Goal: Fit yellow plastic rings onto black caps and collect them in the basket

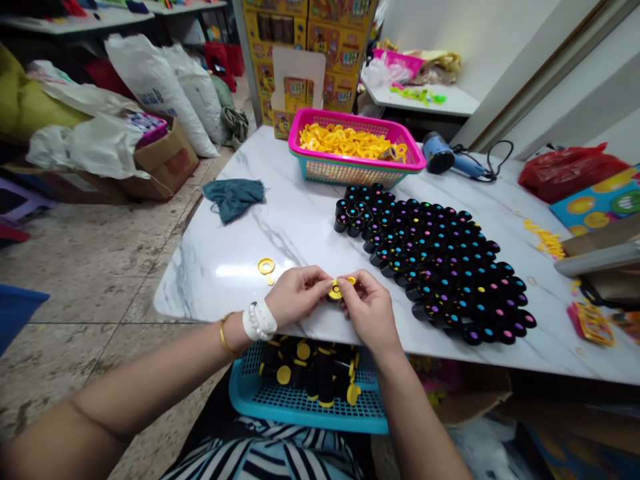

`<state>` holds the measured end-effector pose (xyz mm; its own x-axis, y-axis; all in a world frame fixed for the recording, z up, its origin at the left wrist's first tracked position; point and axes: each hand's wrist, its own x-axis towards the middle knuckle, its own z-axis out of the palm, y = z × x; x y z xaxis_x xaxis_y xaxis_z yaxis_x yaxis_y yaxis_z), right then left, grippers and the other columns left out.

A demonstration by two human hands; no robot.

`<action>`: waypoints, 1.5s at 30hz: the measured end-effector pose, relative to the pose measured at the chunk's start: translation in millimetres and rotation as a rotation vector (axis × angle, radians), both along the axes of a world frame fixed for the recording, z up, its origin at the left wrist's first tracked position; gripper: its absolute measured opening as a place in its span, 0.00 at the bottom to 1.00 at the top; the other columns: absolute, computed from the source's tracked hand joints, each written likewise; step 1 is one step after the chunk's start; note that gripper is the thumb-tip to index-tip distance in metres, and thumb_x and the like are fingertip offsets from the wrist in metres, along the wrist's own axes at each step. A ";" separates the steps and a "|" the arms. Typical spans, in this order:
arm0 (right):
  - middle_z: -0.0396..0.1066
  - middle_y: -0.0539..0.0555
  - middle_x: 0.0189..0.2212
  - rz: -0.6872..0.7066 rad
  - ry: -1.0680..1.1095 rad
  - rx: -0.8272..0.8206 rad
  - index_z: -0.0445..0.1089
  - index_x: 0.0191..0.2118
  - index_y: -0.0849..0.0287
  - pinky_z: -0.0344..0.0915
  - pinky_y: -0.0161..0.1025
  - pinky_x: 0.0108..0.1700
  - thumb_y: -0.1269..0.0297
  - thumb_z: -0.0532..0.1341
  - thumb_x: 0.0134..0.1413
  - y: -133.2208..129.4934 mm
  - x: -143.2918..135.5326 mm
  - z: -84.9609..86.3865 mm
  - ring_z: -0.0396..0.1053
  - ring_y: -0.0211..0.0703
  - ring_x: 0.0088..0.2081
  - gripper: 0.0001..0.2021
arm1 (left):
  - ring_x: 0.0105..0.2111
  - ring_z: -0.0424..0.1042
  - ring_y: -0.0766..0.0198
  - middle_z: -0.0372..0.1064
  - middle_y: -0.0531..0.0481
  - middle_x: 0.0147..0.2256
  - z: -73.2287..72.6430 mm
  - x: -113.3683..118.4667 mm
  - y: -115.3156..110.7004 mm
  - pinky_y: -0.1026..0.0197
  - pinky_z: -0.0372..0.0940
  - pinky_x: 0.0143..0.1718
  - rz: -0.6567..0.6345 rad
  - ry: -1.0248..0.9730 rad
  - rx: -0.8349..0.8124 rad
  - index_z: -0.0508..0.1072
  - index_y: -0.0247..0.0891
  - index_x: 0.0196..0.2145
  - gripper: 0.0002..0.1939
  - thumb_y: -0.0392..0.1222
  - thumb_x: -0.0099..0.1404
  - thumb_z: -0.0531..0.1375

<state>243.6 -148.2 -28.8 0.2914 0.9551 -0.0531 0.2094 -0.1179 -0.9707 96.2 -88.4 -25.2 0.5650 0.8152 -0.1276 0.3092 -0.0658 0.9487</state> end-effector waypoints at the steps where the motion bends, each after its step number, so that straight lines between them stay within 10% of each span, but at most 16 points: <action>1: 0.69 0.48 0.24 -0.004 -0.015 0.016 0.71 0.33 0.59 0.61 0.32 0.23 0.54 0.63 0.55 -1.5 0.8 -1.6 0.63 0.35 0.21 0.12 | 0.24 0.67 0.67 0.68 0.53 0.26 -1.4 -0.8 -3.6 0.64 0.63 0.27 0.024 0.007 0.122 0.72 0.36 0.37 0.12 0.48 0.62 0.60; 8: 0.71 0.55 0.28 0.056 0.324 -0.025 0.78 0.36 0.63 0.65 0.36 0.29 0.52 0.59 0.58 -1.1 23.0 -1.2 0.66 0.39 0.27 0.18 | 0.32 0.67 0.64 0.64 0.49 0.36 -9.5 -2.0 -17.0 0.60 0.66 0.38 0.000 0.087 0.539 0.72 0.37 0.41 0.09 0.42 0.64 0.59; 15: 0.67 0.48 0.19 0.286 0.427 -0.331 0.77 0.45 0.62 0.52 0.27 0.15 0.54 0.68 0.48 15.7 35.0 11.6 0.57 0.29 0.16 0.20 | 0.33 0.68 0.63 0.64 0.50 0.34 -7.3 -2.2 -14.2 0.60 0.66 0.37 -0.054 0.129 0.534 0.72 0.37 0.40 0.09 0.44 0.66 0.57; 21: 0.73 0.53 0.25 0.182 0.578 -0.363 0.76 0.41 0.63 0.67 0.29 0.21 0.59 0.68 0.49 -1.8 50.2 6.8 0.71 0.35 0.22 0.15 | 0.31 0.67 0.64 0.64 0.51 0.33 -6.0 -1.3 -12.2 0.61 0.65 0.35 -0.075 0.128 0.465 0.73 0.37 0.40 0.10 0.45 0.65 0.57; 28: 0.59 0.38 0.12 0.375 0.353 -0.448 0.62 0.35 0.56 0.46 0.22 0.10 0.59 0.67 0.51 20.8 32.3 18.4 0.51 0.27 0.09 0.14 | 0.30 0.66 0.65 0.63 0.52 0.33 -5.0 -2.3 -13.8 0.62 0.64 0.33 -0.096 0.194 0.477 0.71 0.38 0.38 0.07 0.42 0.65 0.57; 37: 0.63 0.38 0.12 0.444 0.328 -0.416 0.59 0.45 0.53 0.63 0.29 0.14 0.55 0.64 0.52 22.1 24.3 15.6 0.64 0.36 0.13 0.18 | 0.31 0.68 0.62 0.64 0.51 0.32 -11.4 3.1 -13.0 0.60 0.65 0.35 -0.104 0.294 0.551 0.72 0.37 0.41 0.10 0.42 0.63 0.58; 41: 0.66 0.41 0.14 0.450 0.304 -0.283 0.61 0.45 0.56 0.65 0.29 0.17 0.53 0.64 0.53 1.9 22.7 17.9 0.66 0.36 0.14 0.18 | 0.36 0.69 0.59 0.66 0.46 0.37 -7.6 -16.8 -22.2 0.58 0.68 0.40 -0.126 0.295 0.642 0.69 0.33 0.49 0.18 0.41 0.63 0.58; 45: 0.66 0.42 0.15 0.454 0.329 -0.301 0.61 0.42 0.56 0.63 0.30 0.15 0.52 0.62 0.55 -51.1 15.1 9.6 0.67 0.37 0.14 0.16 | 0.48 0.64 0.51 0.63 0.37 0.47 -9.1 -65.4 -13.5 0.49 0.64 0.51 0.135 0.350 0.878 0.64 0.30 0.56 0.24 0.42 0.64 0.57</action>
<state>258.7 -199.3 -19.2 -0.2167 0.9091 -0.3558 -0.0014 -0.3648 -0.9311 30.8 -101.9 -34.4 0.5051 0.7559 0.4166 0.6235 -0.6533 0.4295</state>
